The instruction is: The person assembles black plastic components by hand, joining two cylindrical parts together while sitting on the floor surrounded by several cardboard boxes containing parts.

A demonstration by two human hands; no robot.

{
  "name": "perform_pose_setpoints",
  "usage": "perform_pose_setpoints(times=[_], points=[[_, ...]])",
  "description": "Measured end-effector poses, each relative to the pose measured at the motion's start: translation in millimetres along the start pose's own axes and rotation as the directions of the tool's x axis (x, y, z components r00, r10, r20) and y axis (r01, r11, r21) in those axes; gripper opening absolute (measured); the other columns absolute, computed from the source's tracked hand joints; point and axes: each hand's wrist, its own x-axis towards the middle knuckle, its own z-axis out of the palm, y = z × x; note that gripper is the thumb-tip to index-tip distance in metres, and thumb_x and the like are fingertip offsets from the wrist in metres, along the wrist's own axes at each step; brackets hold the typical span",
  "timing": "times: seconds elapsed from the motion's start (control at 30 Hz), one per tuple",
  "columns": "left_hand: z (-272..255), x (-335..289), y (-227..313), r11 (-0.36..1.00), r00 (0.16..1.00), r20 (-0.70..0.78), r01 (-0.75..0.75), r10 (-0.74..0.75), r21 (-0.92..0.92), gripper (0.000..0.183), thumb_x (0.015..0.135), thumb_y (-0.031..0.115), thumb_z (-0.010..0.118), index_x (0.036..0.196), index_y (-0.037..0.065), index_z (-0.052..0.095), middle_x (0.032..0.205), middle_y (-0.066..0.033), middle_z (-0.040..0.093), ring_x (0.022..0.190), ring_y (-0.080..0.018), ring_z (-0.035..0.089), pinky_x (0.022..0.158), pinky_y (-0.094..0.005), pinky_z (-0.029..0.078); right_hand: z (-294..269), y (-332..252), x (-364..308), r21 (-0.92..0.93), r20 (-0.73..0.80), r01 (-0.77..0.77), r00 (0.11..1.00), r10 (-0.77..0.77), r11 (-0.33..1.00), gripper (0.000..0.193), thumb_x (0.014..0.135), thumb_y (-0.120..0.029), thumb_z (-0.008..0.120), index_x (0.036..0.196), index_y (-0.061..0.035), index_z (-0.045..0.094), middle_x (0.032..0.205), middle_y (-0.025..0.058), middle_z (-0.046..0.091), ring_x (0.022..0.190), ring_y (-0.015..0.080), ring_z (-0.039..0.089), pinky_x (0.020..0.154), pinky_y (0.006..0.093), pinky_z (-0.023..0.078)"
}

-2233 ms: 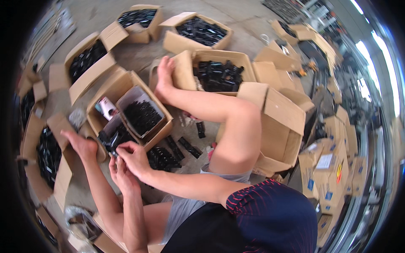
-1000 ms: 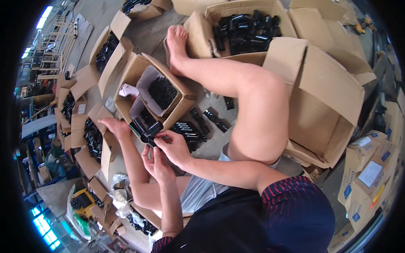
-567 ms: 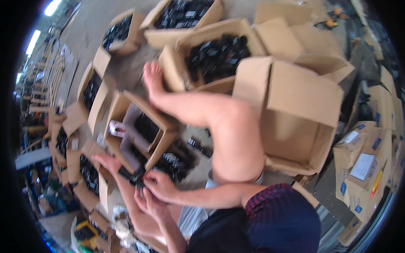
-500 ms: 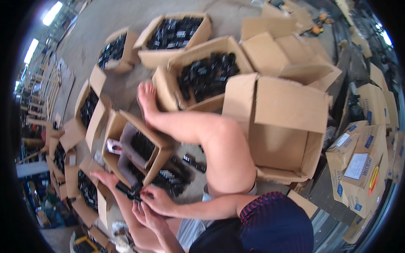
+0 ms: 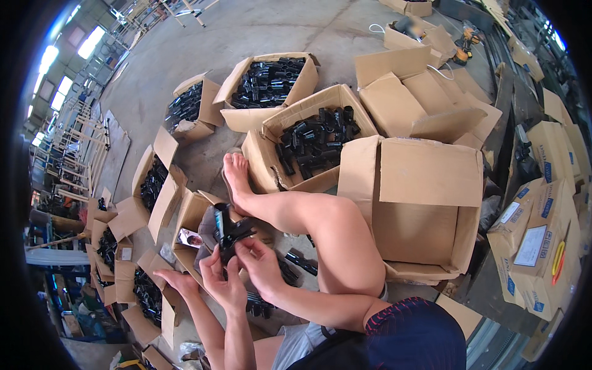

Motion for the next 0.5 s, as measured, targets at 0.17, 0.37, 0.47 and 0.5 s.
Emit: perform_pose_setpoints(times=[0.17,0.37,0.47,0.5], points=[[29.1,45.9,26.7,0.985,0.978,0.186,-0.116,0.090,0.131,0.026,0.087,-0.008,0.068,0.111,-0.007,0.057,0.115,-0.0191,0.069,0.109,-0.0194,0.066,0.095,-0.0323,0.053,5.3,-30.5,10.3,0.172,-0.164,0.110,0.983,-0.082,0.979,0.019,0.105,-0.024,0.057,0.114,-0.0073,0.059,0.107,0.0011,0.063,0.095,0.0091,0.060,0.086,0.0276,0.051],[101.9,118.8,7.4,0.919,0.921,0.340,0.288,-0.189,-0.268,0.040,0.087,-0.002,0.073,0.122,-0.006,0.054,0.133,-0.0197,0.059,0.127,-0.0274,0.057,0.103,-0.0337,0.047,2.7,-8.2,-0.3,-0.066,-0.176,-0.037,0.984,0.025,0.997,0.023,0.107,-0.021,0.049,0.123,-0.0065,0.056,0.112,0.0011,0.061,0.096,0.0088,0.058,0.085,0.0282,0.048],[122.2,140.5,-50.7,0.992,0.937,0.331,-0.123,0.110,0.019,0.056,0.091,0.001,0.071,0.140,-0.003,0.044,0.149,-0.0267,0.045,0.141,-0.0308,0.044,0.105,-0.0342,0.046,4.7,-15.1,-18.5,-0.164,-0.104,-0.121,0.989,0.104,0.979,0.025,0.105,-0.020,0.051,0.125,-0.0055,0.055,0.112,0.0019,0.061,0.097,0.0089,0.057,0.086,0.0282,0.048],[122.4,134.1,-38.3,0.999,0.936,0.351,-0.002,0.013,-0.032,0.058,0.091,0.001,0.071,0.142,-0.003,0.043,0.149,-0.0265,0.045,0.141,-0.0300,0.044,0.105,-0.0349,0.046,-4.0,-22.9,-22.3,-0.188,-0.065,-0.084,0.995,0.073,0.979,0.028,0.104,-0.020,0.054,0.127,-0.0044,0.054,0.114,0.0033,0.061,0.098,0.0095,0.058,0.087,0.0272,0.048]])
